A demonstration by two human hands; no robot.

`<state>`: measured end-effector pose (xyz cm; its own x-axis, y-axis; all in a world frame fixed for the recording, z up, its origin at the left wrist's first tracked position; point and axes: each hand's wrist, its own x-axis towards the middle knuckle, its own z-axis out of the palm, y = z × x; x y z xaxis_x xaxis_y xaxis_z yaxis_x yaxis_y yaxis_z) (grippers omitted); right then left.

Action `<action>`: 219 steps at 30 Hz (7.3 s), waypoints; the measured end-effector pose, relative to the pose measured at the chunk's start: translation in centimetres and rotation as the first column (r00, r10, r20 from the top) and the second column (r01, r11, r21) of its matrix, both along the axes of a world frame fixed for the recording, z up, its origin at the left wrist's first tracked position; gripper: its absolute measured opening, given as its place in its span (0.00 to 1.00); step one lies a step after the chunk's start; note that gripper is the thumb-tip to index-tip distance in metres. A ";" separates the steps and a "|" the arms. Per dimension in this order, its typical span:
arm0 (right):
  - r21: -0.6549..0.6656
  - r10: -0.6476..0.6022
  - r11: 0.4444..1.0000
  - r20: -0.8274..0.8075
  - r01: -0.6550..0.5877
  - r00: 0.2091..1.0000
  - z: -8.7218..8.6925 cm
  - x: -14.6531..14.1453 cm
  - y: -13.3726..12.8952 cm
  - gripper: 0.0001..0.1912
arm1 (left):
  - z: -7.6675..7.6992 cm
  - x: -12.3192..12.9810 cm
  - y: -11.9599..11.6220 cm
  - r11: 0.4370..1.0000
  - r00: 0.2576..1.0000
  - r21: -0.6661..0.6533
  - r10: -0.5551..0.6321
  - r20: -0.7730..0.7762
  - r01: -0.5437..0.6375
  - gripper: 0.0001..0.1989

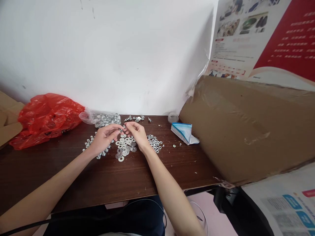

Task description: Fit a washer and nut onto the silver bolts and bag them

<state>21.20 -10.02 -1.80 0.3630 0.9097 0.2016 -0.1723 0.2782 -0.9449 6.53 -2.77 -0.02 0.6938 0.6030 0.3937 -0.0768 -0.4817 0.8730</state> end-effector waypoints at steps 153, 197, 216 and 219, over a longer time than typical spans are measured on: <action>-0.068 0.152 0.984 -0.158 -0.164 0.976 0.0 0.2 -0.2 0.10 | 0.4 -0.1 0.3 1.000 1.000 -0.001 0.005 0.030 -0.005 0.08; -0.165 0.235 0.954 -0.097 -0.249 0.967 -0.2 -1.1 -0.1 0.18 | 0.0 -0.4 0.1 0.995 0.993 -0.008 -0.098 -0.065 0.098 0.13; -0.119 0.094 0.987 -0.086 -0.104 0.992 -0.9 -0.8 0.5 0.24 | -0.2 -0.1 0.3 0.996 0.996 0.043 0.078 -0.044 -0.076 0.07; -0.126 0.095 0.987 -0.065 -0.103 0.993 -0.9 -0.8 0.5 0.25 | -0.3 0.0 0.3 0.997 0.997 0.034 0.073 -0.028 -0.072 0.10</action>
